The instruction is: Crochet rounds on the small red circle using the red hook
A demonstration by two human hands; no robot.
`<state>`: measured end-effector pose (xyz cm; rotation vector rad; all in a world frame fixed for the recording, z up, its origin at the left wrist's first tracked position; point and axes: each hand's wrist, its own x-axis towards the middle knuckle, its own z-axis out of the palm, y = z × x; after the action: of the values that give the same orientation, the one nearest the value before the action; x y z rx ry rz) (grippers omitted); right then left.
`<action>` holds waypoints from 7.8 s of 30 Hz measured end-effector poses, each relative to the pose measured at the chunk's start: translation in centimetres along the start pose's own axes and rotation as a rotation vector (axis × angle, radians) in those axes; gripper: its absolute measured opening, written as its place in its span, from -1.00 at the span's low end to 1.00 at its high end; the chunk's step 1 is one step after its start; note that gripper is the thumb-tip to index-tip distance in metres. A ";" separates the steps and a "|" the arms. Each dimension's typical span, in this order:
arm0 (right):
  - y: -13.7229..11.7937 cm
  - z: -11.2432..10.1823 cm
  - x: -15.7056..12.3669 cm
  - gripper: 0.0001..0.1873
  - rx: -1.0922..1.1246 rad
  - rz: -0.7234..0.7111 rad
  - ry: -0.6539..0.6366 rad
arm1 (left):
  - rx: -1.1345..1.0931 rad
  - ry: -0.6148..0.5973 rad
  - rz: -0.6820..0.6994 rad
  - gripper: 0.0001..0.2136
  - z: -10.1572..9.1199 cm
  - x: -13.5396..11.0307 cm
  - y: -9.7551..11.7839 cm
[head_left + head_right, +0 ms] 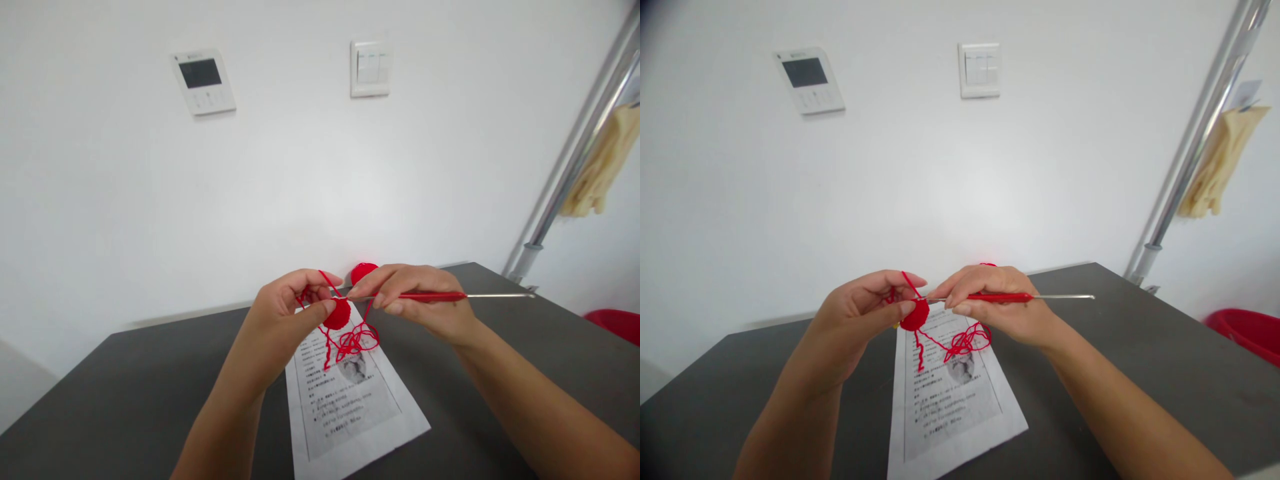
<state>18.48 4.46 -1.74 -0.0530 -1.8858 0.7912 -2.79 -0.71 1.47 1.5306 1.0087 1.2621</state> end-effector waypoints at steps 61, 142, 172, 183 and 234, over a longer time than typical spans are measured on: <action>0.6 2.2 -0.4 -0.91 -0.448 0.207 0.165 | 0.689 0.267 0.459 -0.87 0.1 2.5 -3.1; -0.8 2.6 -0.2 -0.93 -0.285 -0.227 0.125 | -0.615 -0.173 -0.130 -0.75 0.6 1.1 -1.0; -0.4 2.1 -0.3 -0.93 -0.310 -0.200 0.171 | -0.260 -0.107 -0.089 -0.64 0.5 0.7 -1.2; 0.2 2.1 -0.1 -0.96 -0.090 -0.125 0.229 | -0.236 0.034 0.034 -0.80 0.9 0.5 -1.0; 0.3 1.4 -0.3 -0.92 -0.634 -0.314 -0.039 | 0.679 0.161 0.476 -0.83 1.9 -0.9 -0.3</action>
<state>17.35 3.88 -2.54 -0.1327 -2.0489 -0.0340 -1.06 -1.68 0.74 2.3206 1.3099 1.4616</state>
